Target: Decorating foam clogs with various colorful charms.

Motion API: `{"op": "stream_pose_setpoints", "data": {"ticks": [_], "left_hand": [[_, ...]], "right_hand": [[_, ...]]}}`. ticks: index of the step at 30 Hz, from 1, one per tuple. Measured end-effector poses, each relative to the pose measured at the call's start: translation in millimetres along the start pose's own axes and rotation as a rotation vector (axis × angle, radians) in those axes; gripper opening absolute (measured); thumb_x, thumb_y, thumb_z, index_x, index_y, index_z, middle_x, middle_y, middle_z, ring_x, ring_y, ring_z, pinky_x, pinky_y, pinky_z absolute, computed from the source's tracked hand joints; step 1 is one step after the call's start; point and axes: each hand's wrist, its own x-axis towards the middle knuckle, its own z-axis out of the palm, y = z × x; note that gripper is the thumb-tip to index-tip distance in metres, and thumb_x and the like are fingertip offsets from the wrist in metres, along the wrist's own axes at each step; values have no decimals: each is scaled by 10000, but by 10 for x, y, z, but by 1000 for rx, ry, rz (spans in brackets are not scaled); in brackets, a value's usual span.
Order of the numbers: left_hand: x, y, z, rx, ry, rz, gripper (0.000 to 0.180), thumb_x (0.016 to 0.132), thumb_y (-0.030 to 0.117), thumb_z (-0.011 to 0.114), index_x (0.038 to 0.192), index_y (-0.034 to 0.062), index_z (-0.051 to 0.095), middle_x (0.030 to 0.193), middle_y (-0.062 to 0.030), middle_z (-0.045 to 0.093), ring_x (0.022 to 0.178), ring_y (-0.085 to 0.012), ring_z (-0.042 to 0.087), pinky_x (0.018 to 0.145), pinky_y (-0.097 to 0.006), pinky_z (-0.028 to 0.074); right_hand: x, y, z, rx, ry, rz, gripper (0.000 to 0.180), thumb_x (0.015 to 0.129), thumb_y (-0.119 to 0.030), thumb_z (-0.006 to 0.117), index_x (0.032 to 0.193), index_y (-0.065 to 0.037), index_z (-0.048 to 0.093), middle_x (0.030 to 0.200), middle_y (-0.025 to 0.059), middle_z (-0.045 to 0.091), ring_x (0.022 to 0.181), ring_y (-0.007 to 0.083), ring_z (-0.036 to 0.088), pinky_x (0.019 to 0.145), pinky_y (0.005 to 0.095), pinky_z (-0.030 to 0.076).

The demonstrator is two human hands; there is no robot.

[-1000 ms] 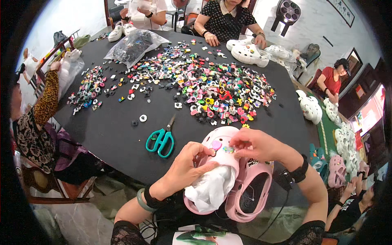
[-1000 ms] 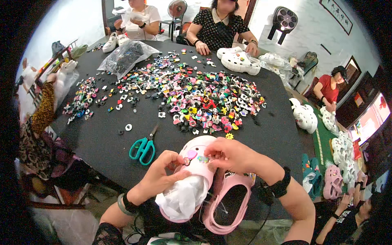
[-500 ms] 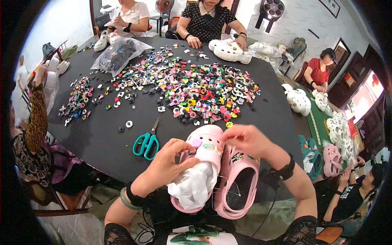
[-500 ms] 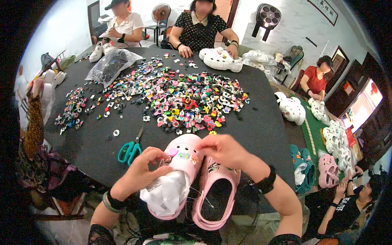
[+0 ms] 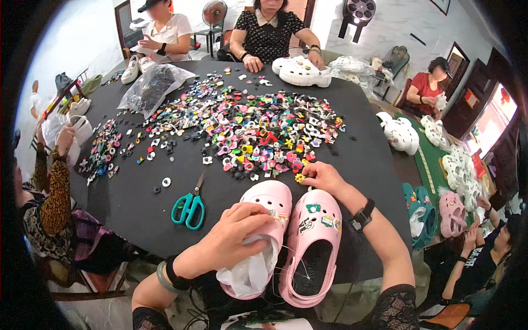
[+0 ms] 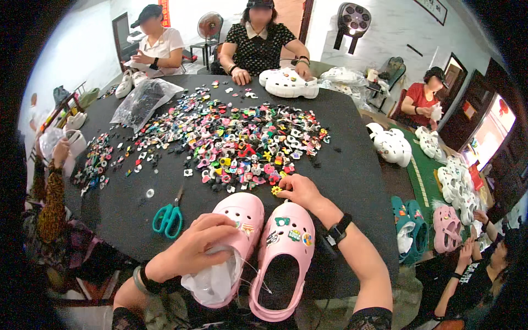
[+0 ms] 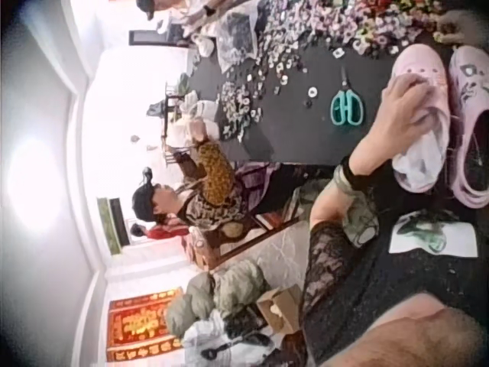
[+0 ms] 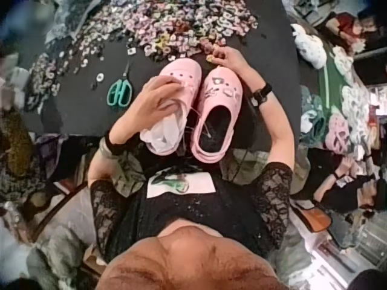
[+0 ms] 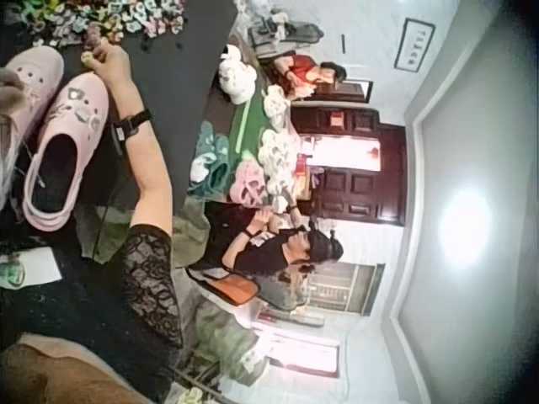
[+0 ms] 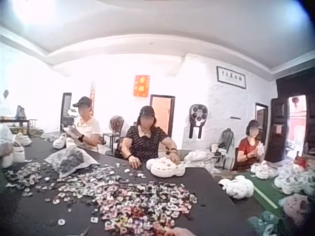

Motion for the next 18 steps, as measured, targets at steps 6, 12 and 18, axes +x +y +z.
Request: {"op": "stream_pose_setpoints", "data": {"ticks": [6, 12, 18], "left_hand": [[6, -111, -13, -51, 19, -54, 414, 697, 112, 717, 1090, 82, 589, 1186, -96, 502, 1192, -296, 411, 1000, -409, 316], [-33, -220, 44, -59, 59, -42, 421, 674, 108, 725, 1077, 106, 603, 1147, -74, 514, 1150, -272, 434, 992, -400, 313], [-63, -285, 79, -79, 113, 9, 400, 687, 138, 720, 1072, 165, 612, 1161, -48, 514, 1145, -284, 431, 954, -424, 317]], "right_hand": [[-72, -105, -58, 266, -63, -33, 172, 732, -94, 734, 813, -26, 598, 708, -3, 572, 651, 71, 526, 598, 241, 451], [-409, -1045, -375, 430, -292, -55, 180, 828, -72, 651, 994, -1, 650, 833, 11, 646, 769, 41, 567, 675, 210, 468], [-256, -1314, -119, 415, -512, 32, 199, 852, -110, 642, 993, 27, 674, 851, 41, 683, 726, 68, 593, 684, 218, 486]]}}
